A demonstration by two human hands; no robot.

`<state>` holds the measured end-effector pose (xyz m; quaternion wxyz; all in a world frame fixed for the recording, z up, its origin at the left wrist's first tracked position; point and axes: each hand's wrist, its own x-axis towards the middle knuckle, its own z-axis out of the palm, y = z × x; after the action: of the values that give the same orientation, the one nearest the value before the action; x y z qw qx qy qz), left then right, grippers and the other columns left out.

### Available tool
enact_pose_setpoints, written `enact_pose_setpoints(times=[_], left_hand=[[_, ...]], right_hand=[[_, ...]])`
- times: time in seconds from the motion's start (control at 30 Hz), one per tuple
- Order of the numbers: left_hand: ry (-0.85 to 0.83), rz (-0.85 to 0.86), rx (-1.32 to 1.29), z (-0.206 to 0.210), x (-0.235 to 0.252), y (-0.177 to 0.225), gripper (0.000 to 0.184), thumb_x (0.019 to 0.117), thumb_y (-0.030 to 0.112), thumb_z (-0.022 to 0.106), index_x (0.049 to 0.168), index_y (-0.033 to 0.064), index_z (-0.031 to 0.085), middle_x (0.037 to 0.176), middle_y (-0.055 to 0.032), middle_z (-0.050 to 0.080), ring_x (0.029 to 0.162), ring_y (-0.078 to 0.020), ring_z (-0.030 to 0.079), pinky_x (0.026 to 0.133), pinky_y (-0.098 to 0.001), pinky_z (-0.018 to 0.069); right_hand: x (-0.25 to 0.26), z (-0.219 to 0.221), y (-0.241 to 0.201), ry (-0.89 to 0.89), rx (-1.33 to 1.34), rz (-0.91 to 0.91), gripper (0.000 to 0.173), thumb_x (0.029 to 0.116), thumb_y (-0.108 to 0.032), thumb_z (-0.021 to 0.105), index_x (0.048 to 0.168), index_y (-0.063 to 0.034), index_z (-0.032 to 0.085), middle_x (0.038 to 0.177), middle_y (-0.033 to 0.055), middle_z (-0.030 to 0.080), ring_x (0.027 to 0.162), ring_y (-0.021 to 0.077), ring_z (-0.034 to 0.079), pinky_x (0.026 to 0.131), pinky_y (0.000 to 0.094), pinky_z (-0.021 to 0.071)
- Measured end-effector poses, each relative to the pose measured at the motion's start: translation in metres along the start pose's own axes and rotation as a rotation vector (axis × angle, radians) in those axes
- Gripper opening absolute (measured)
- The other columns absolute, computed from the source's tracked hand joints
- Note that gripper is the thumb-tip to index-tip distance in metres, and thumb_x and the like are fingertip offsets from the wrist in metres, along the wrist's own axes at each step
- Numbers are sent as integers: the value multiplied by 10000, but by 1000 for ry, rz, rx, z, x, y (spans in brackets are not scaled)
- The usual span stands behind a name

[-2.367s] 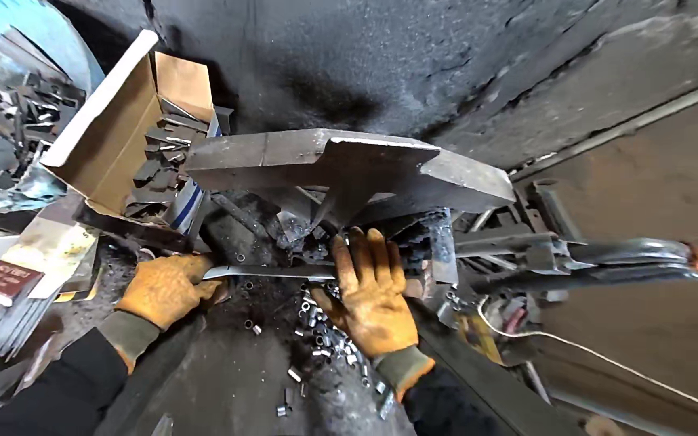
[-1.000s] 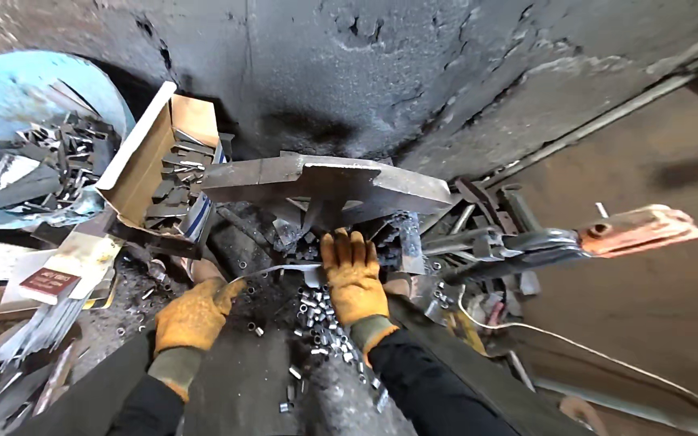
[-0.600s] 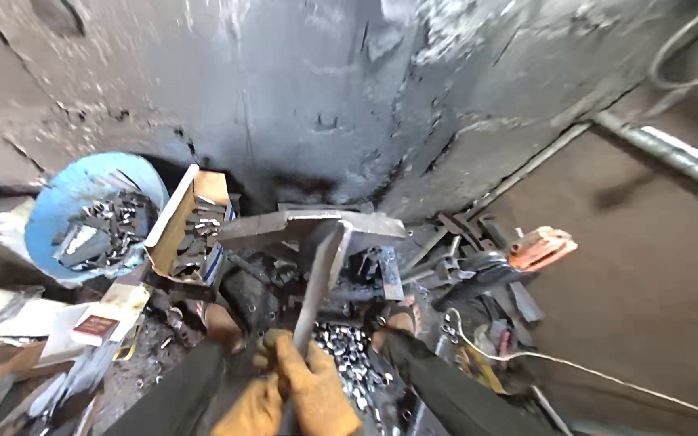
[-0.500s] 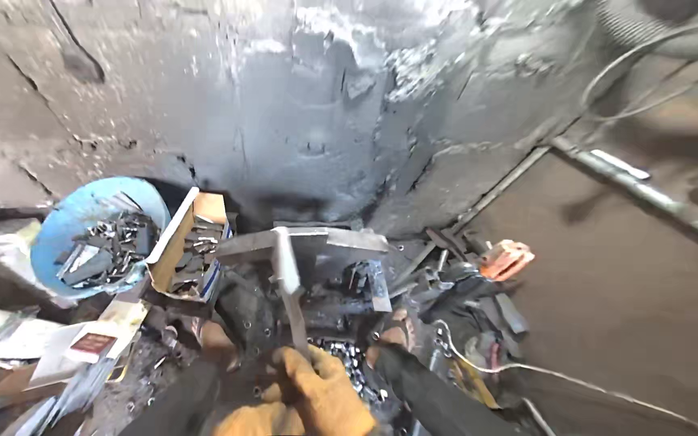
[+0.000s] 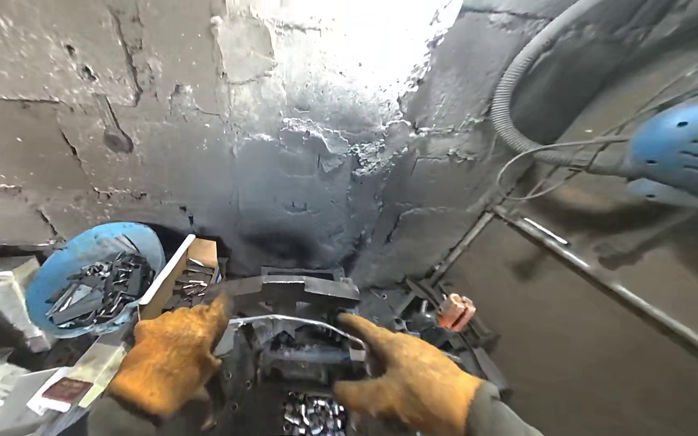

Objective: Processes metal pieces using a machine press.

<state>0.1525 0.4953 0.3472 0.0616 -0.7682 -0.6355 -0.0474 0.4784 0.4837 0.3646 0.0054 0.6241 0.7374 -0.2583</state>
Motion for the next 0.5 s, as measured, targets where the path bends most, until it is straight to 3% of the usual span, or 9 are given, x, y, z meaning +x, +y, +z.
enact_pose_setpoints(times=[0.03,0.13,0.2,0.33,0.5], left_hand=[[-42,-43,-13,2,6,-1,792,724,326,863,1456,231,575,1093,-194,736,957,-458,708,742,-713,517],[-170,-124,-69,11,30,1,832,792,346,818,1543,271,468,1175,-197,721,1022,-477,690,802,-753,491],[-232,-143,-74,18,49,5,797,828,377,773,1548,279,445,1156,-189,726,1003,-473,694,802,-738,501],[-317,-93,-45,25,84,4,594,915,540,647,1432,270,531,1076,-164,735,975,-436,707,820,-681,528],[-272,38,-34,43,96,-10,502,921,568,631,1318,262,623,992,-129,747,913,-401,717,808,-656,533]], right_hand=[[3,0,11,45,-34,15,979,676,-806,709,1527,-420,416,1144,35,721,972,272,701,831,616,560],[20,12,34,223,-175,-18,737,833,-669,661,1477,-336,529,1187,62,723,1066,292,696,900,586,557],[36,17,38,309,-301,2,615,865,-599,637,1399,-295,603,1134,68,739,1021,305,714,848,582,571],[62,-2,34,264,-407,96,506,838,-493,698,1251,-202,669,1074,119,741,984,365,715,793,623,550],[82,0,60,554,-515,-149,364,699,-391,804,983,-173,738,777,79,723,702,311,718,591,558,553]])
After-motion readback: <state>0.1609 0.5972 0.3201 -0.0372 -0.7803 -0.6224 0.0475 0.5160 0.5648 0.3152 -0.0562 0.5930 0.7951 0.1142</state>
